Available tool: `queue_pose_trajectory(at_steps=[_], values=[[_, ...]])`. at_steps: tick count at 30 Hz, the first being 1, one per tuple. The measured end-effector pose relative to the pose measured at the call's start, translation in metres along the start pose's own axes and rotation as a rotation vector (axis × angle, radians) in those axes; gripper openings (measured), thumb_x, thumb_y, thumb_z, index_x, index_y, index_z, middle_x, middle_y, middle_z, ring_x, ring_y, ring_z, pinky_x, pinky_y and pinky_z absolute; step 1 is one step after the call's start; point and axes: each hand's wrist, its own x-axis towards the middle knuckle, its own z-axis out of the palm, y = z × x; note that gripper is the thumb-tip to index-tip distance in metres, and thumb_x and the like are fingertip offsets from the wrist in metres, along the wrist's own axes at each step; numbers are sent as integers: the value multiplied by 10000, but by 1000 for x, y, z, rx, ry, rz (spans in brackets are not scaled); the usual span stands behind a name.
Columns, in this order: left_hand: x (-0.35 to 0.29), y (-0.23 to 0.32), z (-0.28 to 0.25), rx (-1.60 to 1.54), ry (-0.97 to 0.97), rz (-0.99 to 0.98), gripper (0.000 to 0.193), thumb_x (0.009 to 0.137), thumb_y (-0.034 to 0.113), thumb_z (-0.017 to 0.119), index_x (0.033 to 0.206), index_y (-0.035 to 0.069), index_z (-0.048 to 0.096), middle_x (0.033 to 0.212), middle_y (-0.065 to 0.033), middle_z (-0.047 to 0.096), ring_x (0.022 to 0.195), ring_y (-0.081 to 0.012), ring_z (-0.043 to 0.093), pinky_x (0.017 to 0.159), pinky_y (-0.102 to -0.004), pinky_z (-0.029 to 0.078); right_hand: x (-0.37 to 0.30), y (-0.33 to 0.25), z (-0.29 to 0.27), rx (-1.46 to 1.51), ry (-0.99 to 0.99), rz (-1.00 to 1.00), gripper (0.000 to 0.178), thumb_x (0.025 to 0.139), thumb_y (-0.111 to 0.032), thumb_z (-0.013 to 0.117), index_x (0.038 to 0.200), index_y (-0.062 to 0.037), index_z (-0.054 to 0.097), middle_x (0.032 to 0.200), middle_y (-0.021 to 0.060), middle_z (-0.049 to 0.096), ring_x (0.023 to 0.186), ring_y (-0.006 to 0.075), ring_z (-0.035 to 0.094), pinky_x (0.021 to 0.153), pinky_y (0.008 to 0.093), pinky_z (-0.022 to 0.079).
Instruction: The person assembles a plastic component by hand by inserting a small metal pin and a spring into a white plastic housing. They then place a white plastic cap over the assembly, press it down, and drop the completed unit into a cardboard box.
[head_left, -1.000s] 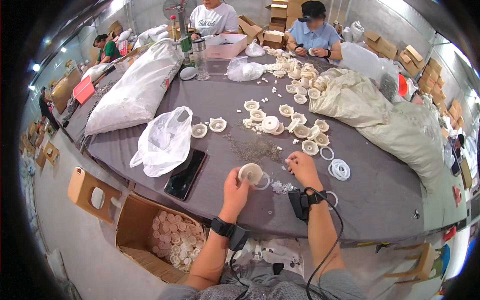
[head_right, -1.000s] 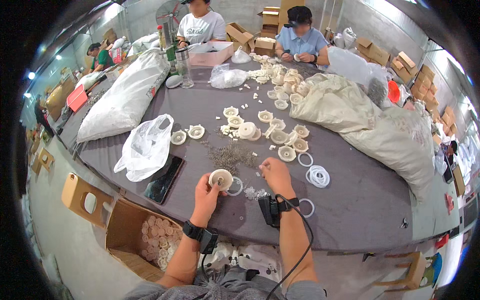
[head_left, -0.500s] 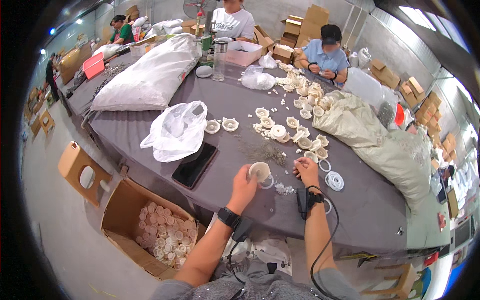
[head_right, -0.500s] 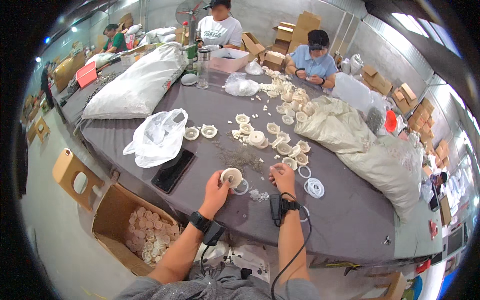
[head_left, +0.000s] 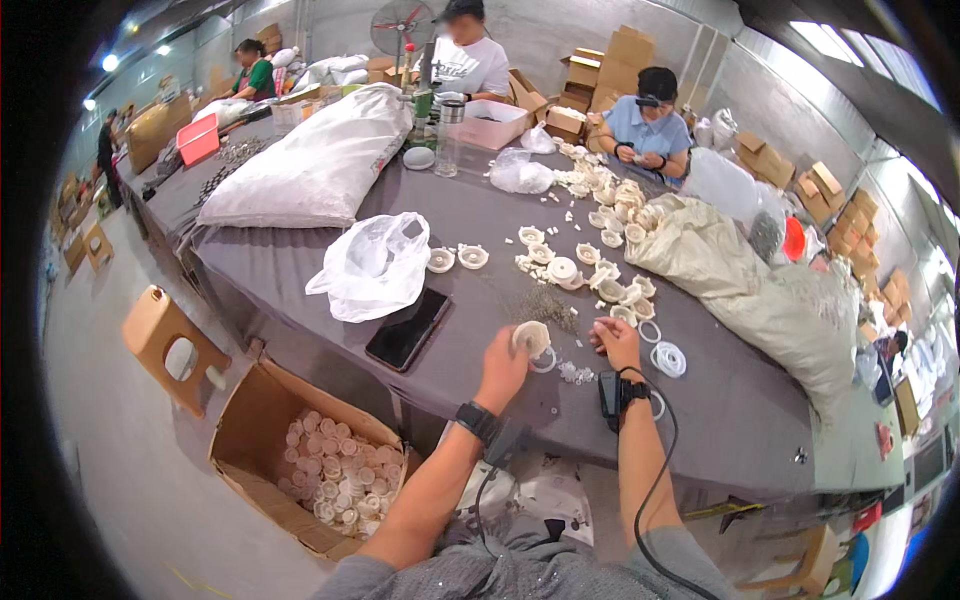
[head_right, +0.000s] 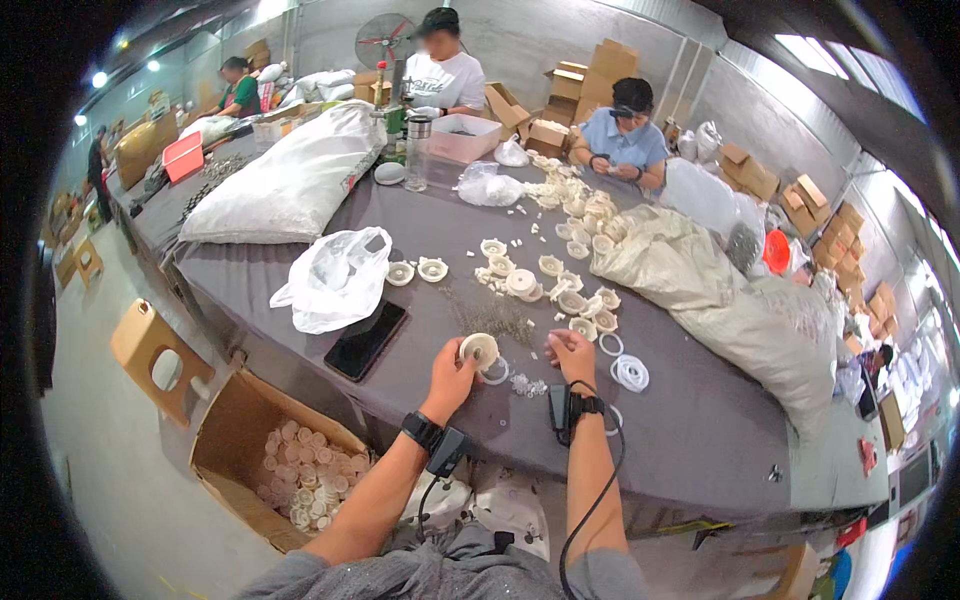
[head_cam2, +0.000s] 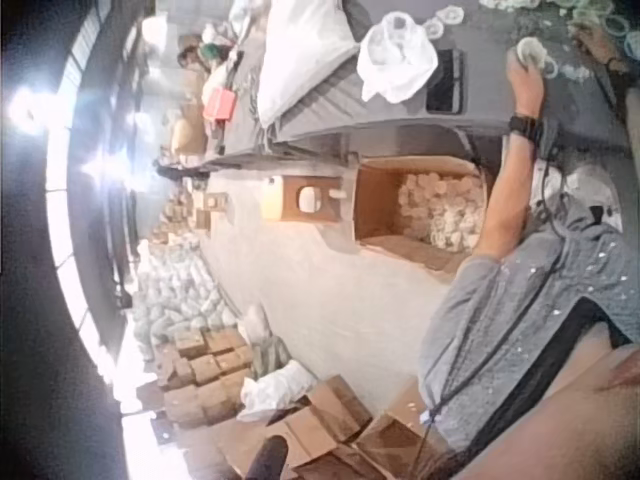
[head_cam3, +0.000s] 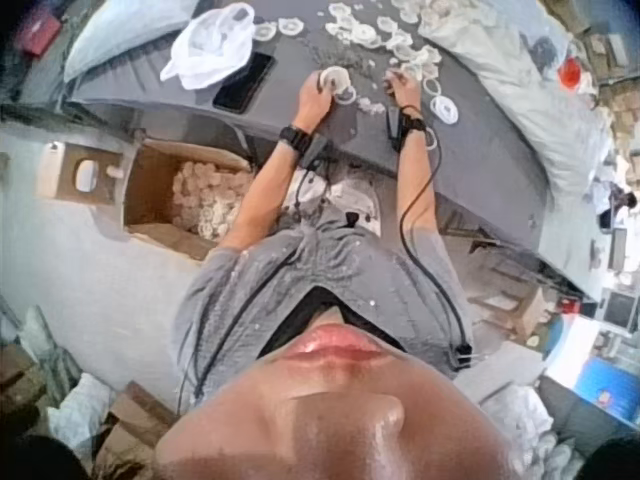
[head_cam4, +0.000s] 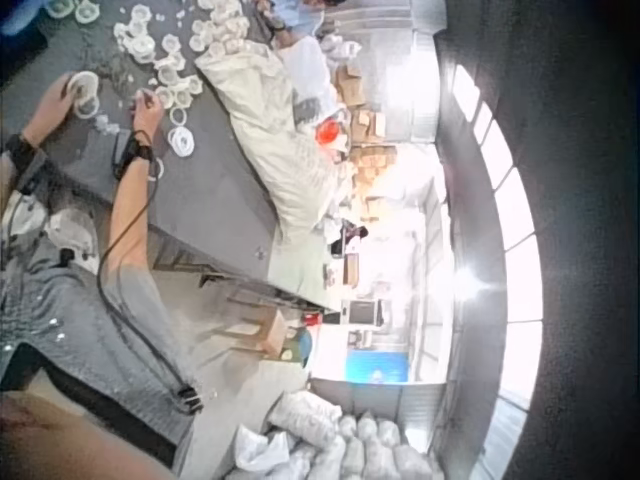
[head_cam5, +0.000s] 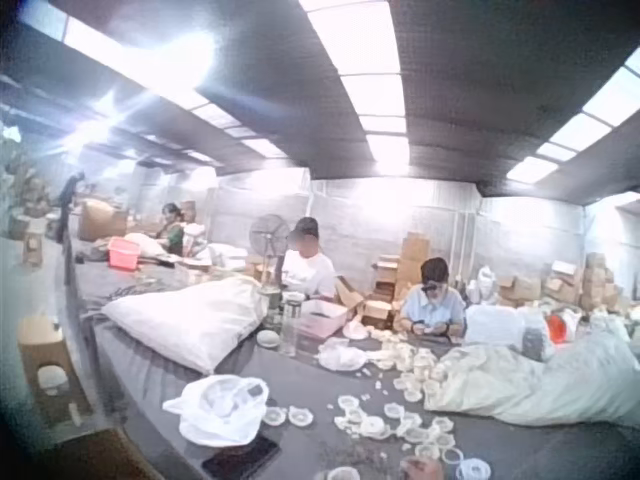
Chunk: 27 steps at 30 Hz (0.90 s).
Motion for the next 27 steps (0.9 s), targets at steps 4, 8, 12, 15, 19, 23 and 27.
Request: queue_pose_trajectory(at_steps=[4, 8, 12, 15, 19, 23, 27], values=[[2, 10, 2, 1, 17, -58, 208, 827, 78, 511, 1001, -35, 509, 827, -152, 609, 581, -200, 604, 575, -309, 471, -5, -4, -4, 124, -14, 19, 243, 836, -169, 573, 1024, -16, 576, 834, 91, 647, 687, 127, 619, 541, 211, 468], [4, -12, 0, 80, 59, -2, 202, 809, 53, 517, 991, -33, 520, 867, -166, 607, 793, -250, 603, 695, -324, 461, -19, -17, 2, 248, -140, 59, 246, 852, -167, 549, 1041, -11, 566, 873, 97, 639, 733, 147, 616, 600, 242, 485], [4, -7, 2, 45, 35, -42, 205, 794, 39, 522, 988, -29, 524, 892, -173, 603, 830, -265, 596, 725, -323, 454, -34, -25, 10, 343, -374, 94, 208, 859, -138, 536, 1020, -9, 566, 866, 98, 633, 742, 164, 609, 629, 256, 489], [3, -7, 0, 87, 37, -22, 204, 792, 41, 523, 985, -26, 524, 887, -171, 604, 819, -267, 597, 719, -323, 454, -45, -37, 25, 394, -502, 92, 177, 861, -127, 532, 993, -15, 572, 860, 98, 633, 740, 167, 607, 638, 258, 484], [-1, -1, 0, 131, 24, -37, 203, 794, 48, 524, 985, -20, 524, 870, -172, 604, 794, -266, 600, 696, -327, 456, -56, -53, 41, 312, -593, 88, 173, 859, -128, 536, 985, -17, 581, 836, 79, 635, 721, 135, 597, 623, 243, 468], [0, 2, -1, 135, 24, -36, 206, 795, 55, 526, 988, -17, 524, 867, -174, 604, 778, -268, 600, 681, -329, 455, -57, -55, 48, 249, -601, 56, 165, 860, -116, 523, 977, -14, 580, 797, 82, 631, 660, 115, 569, 593, 235, 456], [-1, 5, -1, 174, 30, -4, 214, 791, 58, 534, 993, -13, 528, 857, -175, 603, 766, -273, 599, 670, -326, 456, -57, -60, 53, 179, -585, 51, 159, 863, -113, 516, 967, -13, 580, 793, 70, 631, 636, 90, 545, 583, 221, 442]])
